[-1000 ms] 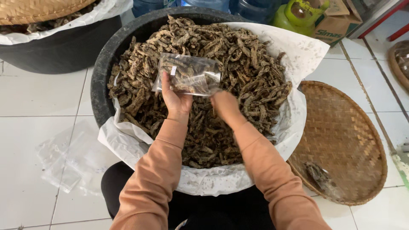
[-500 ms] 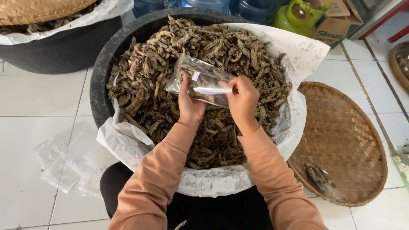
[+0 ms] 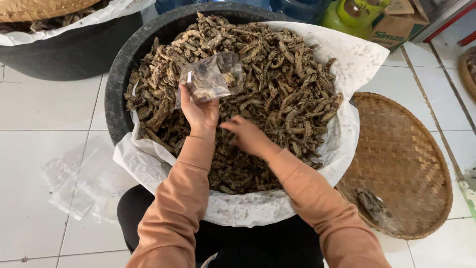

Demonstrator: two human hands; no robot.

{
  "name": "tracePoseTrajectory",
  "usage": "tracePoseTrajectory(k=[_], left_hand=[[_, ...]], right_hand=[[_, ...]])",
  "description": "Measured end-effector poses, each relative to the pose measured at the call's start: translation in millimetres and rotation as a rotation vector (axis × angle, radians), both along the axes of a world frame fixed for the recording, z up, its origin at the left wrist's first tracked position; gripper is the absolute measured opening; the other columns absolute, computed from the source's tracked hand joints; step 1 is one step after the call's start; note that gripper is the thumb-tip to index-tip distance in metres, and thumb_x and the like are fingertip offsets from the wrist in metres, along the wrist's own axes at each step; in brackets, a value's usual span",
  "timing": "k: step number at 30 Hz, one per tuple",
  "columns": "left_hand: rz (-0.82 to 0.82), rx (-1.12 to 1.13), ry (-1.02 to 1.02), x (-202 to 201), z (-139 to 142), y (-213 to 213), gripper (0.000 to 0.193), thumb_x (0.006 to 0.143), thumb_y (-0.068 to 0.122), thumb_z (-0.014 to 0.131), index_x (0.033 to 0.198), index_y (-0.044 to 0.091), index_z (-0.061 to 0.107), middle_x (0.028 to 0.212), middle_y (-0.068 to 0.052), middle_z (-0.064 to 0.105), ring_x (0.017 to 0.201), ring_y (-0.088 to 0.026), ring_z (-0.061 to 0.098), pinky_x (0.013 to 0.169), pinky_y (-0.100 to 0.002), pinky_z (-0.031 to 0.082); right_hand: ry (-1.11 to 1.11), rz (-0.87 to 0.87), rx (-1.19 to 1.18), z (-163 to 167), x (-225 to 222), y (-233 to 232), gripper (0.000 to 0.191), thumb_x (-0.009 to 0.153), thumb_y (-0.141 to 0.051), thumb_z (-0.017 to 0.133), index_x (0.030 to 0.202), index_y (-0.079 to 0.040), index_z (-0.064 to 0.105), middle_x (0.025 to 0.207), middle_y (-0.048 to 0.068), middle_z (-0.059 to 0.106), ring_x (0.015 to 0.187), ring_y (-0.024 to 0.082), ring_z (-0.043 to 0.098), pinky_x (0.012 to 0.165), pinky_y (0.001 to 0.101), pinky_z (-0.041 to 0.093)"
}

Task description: The person sits on the floor with a large basin of dried goods on their lap and fills small clear plastic bags by hand, pressing the items in and sealing each bag. Filled bags are placed into a woven basket, and the person reaches to arrange filled bags in the basket before resuming filling.

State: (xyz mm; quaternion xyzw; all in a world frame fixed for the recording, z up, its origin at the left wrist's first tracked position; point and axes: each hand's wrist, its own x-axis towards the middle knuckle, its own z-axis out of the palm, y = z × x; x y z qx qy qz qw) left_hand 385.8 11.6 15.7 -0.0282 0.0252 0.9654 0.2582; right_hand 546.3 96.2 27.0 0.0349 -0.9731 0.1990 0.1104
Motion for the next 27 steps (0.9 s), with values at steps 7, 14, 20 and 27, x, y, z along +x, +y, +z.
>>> tracePoseTrajectory(k=[7, 14, 20, 27], left_hand=[[0.009, -0.032, -0.036, 0.3, 9.1, -1.4, 0.059, 0.098, 0.050, 0.056, 0.140, 0.009, 0.051, 0.139, -0.014, 0.057, 0.131, -0.033, 0.055, 0.112, -0.053, 0.046], [-0.021, -0.017, -0.045, 7.2, 21.8, -2.4, 0.062, 0.097, 0.047, 0.061, 0.144, 0.009, 0.046, 0.136, -0.014, 0.057, 0.129, -0.033, 0.057, 0.113, -0.054, 0.047], [-0.198, -0.102, 0.166, 45.4, 20.5, 16.7, 0.056, 0.101, 0.045, 0.057, 0.141, 0.007, 0.048, 0.135, -0.016, 0.060, 0.127, -0.032, 0.059, 0.112, -0.052, 0.049], [-0.352, -0.103, 0.153, 69.3, 11.1, 28.1, 0.056, 0.105, 0.048, 0.052, 0.141, 0.005, 0.050, 0.133, -0.016, 0.061, 0.126, -0.030, 0.059, 0.111, -0.051, 0.048]], right_hand=[[-0.054, -0.388, -0.314, 17.6, -17.0, 22.7, 0.022, 0.097, 0.004, 0.055, 0.116, 0.000, 0.066, 0.113, 0.010, 0.067, 0.086, 0.021, 0.070, 0.075, 0.0273, 0.061], [0.553, -0.089, -0.739, 77.2, 32.7, 28.5, 0.018, 0.102, 0.004, 0.065, 0.119, 0.001, 0.070, 0.121, 0.010, 0.070, 0.097, 0.017, 0.071, 0.077, 0.0278, 0.056], [0.734, -0.390, -0.013, 82.4, 31.7, 0.2, 0.013, 0.099, -0.003, 0.075, 0.112, -0.001, 0.074, 0.116, 0.011, 0.068, 0.088, 0.021, 0.073, 0.074, 0.0303, 0.060], [0.270, -0.333, -0.285, 91.0, 41.1, 15.2, 0.035, 0.094, -0.014, 0.076, 0.129, -0.007, 0.070, 0.135, 0.018, 0.065, 0.110, 0.030, 0.071, 0.082, 0.0359, 0.058]])
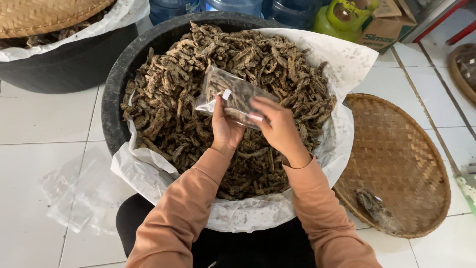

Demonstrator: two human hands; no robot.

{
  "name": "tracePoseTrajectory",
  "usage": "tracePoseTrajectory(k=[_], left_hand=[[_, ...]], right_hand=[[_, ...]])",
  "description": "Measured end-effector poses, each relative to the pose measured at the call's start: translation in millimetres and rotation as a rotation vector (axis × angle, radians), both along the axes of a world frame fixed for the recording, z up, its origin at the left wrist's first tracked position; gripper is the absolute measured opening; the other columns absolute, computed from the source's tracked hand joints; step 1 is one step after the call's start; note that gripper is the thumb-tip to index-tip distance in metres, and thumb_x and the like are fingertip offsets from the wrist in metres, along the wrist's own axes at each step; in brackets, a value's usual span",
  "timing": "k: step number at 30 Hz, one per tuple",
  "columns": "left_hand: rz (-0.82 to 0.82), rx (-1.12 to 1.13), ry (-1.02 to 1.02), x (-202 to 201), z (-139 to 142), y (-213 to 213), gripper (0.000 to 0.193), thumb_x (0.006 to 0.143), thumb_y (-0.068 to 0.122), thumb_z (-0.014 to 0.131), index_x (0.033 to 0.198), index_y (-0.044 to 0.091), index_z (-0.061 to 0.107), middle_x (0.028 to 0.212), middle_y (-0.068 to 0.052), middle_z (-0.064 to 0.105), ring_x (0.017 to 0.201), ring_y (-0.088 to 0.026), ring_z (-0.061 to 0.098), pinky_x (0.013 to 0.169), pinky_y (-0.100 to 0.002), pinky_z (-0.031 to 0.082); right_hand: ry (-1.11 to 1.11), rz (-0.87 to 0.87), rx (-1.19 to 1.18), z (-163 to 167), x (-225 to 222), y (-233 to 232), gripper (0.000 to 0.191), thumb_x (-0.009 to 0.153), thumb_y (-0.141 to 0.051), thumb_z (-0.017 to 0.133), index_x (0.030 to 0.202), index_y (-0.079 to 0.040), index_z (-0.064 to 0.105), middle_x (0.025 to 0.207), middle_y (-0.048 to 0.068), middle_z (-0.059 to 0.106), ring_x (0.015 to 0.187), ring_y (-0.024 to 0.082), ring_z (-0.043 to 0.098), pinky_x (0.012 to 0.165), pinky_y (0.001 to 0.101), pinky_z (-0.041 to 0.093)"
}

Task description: The person sits on the floor with a large basin of dried goods on their lap and fills small clear plastic bags by hand, pressing the items in and sealing each bag. Filled bags are placed into a woven basket, and the person reaches to arrange filled bags in the basket before resuming filling.

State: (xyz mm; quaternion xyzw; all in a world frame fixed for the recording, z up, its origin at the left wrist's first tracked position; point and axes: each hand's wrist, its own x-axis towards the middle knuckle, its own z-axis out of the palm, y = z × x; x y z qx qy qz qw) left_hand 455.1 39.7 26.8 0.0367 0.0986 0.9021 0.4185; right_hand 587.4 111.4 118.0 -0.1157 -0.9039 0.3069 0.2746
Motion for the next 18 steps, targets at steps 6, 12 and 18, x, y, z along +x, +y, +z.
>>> tracePoseTrajectory(k=[6, 12, 18], left_hand=[[-0.288, 0.044, 0.102, 27.4, 22.1, -8.7, 0.064, 0.105, 0.051, 0.048, 0.154, 0.011, 0.039, 0.148, -0.012, 0.052, 0.133, -0.029, 0.054, 0.109, -0.053, 0.046], [-0.233, -0.420, 0.875, 60.0, 85.7, -53.7, 0.072, 0.100, 0.033, 0.058, 0.160, 0.011, 0.025, 0.160, -0.014, 0.039, 0.146, -0.032, 0.043, 0.116, -0.049, 0.042], [0.909, -0.573, 0.980, -33.1, 41.2, -236.2, 0.058, 0.105, 0.023, 0.068, 0.153, 0.004, 0.043, 0.151, -0.017, 0.051, 0.139, -0.031, 0.053, 0.122, -0.045, 0.047]], right_hand=[[0.144, 0.086, 0.021, 2.7, 28.3, -2.9, 0.057, 0.095, -0.017, 0.077, 0.146, -0.005, 0.056, 0.154, 0.022, 0.054, 0.148, 0.036, 0.049, 0.119, 0.0433, 0.042], [0.131, -0.410, 0.234, 3.9, 165.3, 32.7, 0.063, 0.093, -0.017, 0.079, 0.150, -0.003, 0.055, 0.159, 0.023, 0.050, 0.147, 0.036, 0.052, 0.120, 0.0444, 0.045], [0.153, -0.817, -0.240, -64.0, 347.3, 111.7, 0.067, 0.091, -0.022, 0.081, 0.147, 0.003, 0.054, 0.134, 0.016, 0.066, 0.120, 0.020, 0.065, 0.100, 0.0314, 0.052]])
